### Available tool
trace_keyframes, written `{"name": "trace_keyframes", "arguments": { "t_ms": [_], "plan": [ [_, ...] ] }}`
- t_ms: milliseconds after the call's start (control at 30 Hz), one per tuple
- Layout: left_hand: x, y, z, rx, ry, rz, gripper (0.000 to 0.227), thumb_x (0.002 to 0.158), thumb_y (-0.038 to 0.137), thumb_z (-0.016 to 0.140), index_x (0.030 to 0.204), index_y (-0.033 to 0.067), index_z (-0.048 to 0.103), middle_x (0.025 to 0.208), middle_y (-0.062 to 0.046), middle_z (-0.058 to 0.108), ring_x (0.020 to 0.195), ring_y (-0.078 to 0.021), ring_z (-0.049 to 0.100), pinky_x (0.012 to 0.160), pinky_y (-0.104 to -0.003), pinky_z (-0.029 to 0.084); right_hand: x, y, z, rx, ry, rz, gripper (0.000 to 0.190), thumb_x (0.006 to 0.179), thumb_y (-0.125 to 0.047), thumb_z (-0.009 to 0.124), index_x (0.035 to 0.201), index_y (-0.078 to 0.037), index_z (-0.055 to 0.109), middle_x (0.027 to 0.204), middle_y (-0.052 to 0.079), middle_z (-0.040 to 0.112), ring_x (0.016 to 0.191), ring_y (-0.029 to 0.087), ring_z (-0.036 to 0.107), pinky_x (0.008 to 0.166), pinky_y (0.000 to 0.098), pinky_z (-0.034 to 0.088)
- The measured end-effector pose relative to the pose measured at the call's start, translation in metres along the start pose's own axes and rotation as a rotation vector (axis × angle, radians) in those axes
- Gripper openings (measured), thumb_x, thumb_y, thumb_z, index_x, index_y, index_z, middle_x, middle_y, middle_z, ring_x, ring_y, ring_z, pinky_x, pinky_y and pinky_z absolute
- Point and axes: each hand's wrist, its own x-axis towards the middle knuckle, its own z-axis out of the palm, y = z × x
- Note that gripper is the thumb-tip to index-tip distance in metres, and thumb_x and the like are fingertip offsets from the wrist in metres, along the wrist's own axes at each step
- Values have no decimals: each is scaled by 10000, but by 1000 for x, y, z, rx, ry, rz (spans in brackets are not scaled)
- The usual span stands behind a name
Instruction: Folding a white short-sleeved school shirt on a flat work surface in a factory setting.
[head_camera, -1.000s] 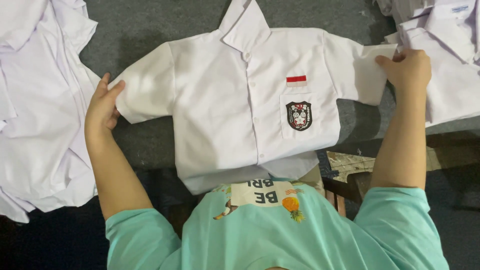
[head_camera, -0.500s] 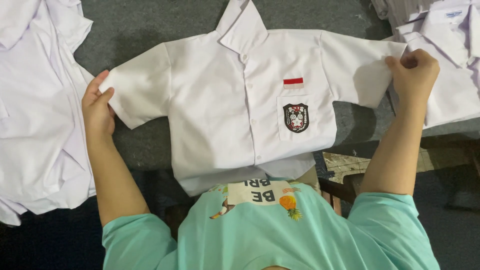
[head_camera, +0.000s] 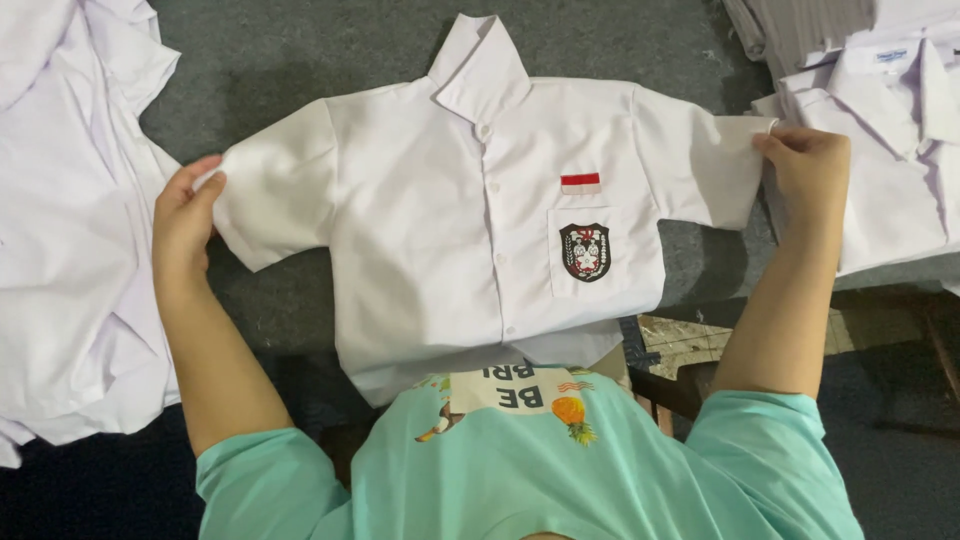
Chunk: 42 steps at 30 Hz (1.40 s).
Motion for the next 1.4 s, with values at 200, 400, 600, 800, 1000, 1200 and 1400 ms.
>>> {"name": "trace_keyframes", "arguments": {
  "t_ms": [200, 400, 600, 800, 1000, 1200, 1400],
  "plan": [
    [-15, 54, 25, 597, 452, 708, 414, 1065, 130, 746, 1366, -53, 528, 1242, -230, 521, 1128, -390, 582, 869, -593, 459, -26, -49, 0, 264, -134, 376, 452, 1020, -379, 671, 1302, -26, 660, 1137, 83, 720, 1008, 216, 702, 887, 316, 606],
    [-56, 142, 283, 475, -307, 1051, 400, 967, 372, 698, 1262, 106, 651, 1241, -92, 627, 1170, -311, 596, 953, -494, 469, -14, -41, 8, 56, -211, 365, 513, 1015, -485, 608, 1289, -53, 648, 1234, 81, 682, 1092, 259, 637, 899, 388, 488],
    [-89, 136, 485, 808, -621, 986, 777, 1056, 594, 376, 1608, 65, 235, 1700, -157, 182, 1574, -353, 100, 1201, -664, 156, 15, 27, 42, 638, -97, 354, 426, 901, -360, 719, 1258, -128, 705, 1164, 27, 740, 1009, 169, 692, 898, 299, 573],
    [-93, 121, 473, 762, -469, 961, 766, 1094, 572, 359, 1611, 11, 285, 1696, -219, 245, 1593, -339, 197, 1249, -654, 38, 11, 62, 52, 847, -133, 176, 465, 1071, -183, 596, 1488, 1, 503, 1317, 184, 668, 1197, 293, 683, 989, 445, 591],
    [-79, 114, 476, 721, -523, 912, 719, 1133, 519, 272, 1629, 2, 212, 1709, -213, 202, 1600, -309, 156, 1262, -591, 14, 13, 89, 68, 835, 3, 129, 406, 1071, -178, 589, 1447, -27, 563, 1202, 155, 718, 1077, 235, 745, 895, 389, 650],
    [-64, 108, 496, 866, -487, 873, 806, 1090, 605, 361, 1638, 34, 210, 1724, -182, 151, 1605, -295, 110, 1267, -615, 32, 33, 113, 72, 638, 118, -21, 324, 1105, -176, 551, 1395, -49, 622, 1207, 163, 711, 1103, 204, 692, 928, 373, 615],
    [-111, 136, 464, 844, -489, 901, 811, 1098, 567, 456, 1642, 12, 226, 1717, -233, 48, 1603, -362, 70, 1183, -777, 8, -31, 60, 27, 640, 38, 4, 312, 1089, -146, 623, 1390, -69, 620, 1158, 158, 715, 1013, 235, 746, 805, 353, 657]
  ]
}}
